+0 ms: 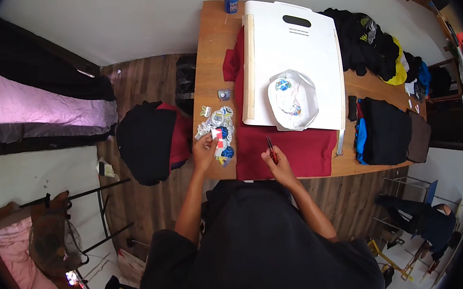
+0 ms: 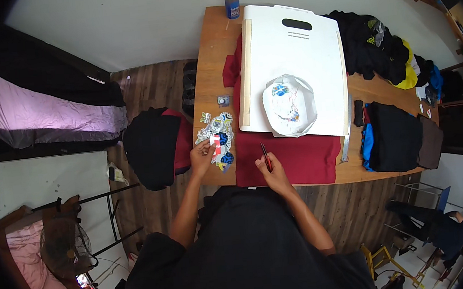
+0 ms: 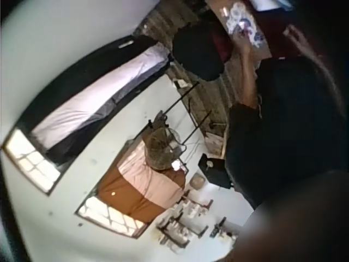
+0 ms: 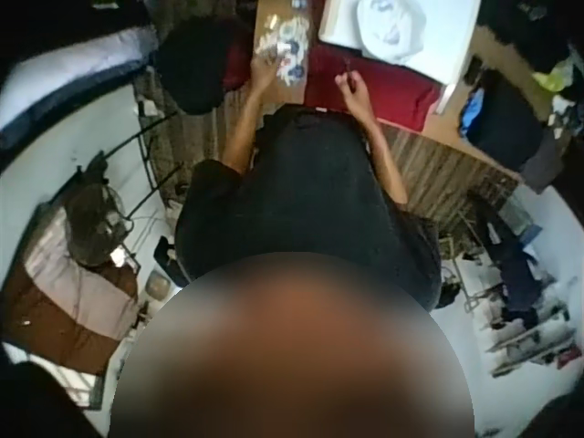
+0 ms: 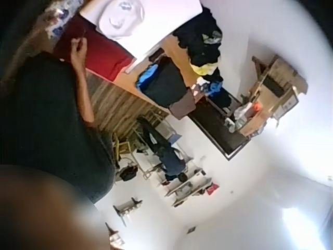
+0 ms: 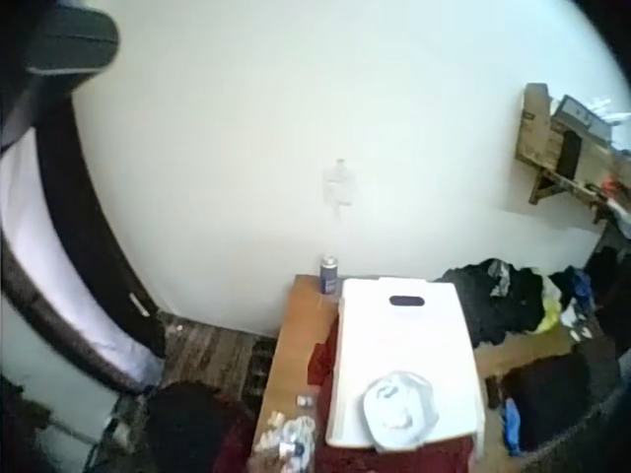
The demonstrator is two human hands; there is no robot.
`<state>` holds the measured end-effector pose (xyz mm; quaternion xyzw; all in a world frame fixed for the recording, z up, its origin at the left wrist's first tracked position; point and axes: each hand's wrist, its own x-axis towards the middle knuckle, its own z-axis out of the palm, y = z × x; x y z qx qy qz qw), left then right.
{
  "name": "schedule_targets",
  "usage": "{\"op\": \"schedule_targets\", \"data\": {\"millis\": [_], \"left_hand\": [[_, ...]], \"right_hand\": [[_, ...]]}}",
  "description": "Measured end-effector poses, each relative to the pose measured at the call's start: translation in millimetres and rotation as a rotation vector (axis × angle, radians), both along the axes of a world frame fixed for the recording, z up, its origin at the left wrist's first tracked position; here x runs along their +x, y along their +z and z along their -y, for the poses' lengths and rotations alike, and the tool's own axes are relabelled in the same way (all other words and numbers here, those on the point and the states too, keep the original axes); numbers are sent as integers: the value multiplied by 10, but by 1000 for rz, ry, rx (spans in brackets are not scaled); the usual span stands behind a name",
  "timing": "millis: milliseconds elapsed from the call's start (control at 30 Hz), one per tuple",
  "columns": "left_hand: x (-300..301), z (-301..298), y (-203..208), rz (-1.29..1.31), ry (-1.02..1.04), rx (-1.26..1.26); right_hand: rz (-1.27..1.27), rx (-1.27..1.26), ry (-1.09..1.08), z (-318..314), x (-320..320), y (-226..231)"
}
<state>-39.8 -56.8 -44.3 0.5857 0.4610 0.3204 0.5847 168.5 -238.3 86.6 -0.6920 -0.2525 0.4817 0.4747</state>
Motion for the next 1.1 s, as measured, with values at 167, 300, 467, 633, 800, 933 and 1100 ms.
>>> {"op": "schedule_targets", "data": {"millis": [167,300,467,633,800,933,1100], "left_hand": [[124,95,54,3,-112,-70],[123,9,184,-258,-100,283],[138,-149,485,-254,-145,144],[379,-324,736,-495,-259,423],[569,-514,768,-677,-391,612],[430,-585,557,-728,-535,775],[280,-455,554,-647,-591,727]], "right_hand": [[40,8,-21,34,63,-15],[48,50,-28,50,64,-42],[62,78,-53,97,29,-182],[47,45,-57,102,58,-235],[56,48,-56,30,115,-149],[24,52,-91,28,127,-129],[26,52,-134,140,116,-227]]}}
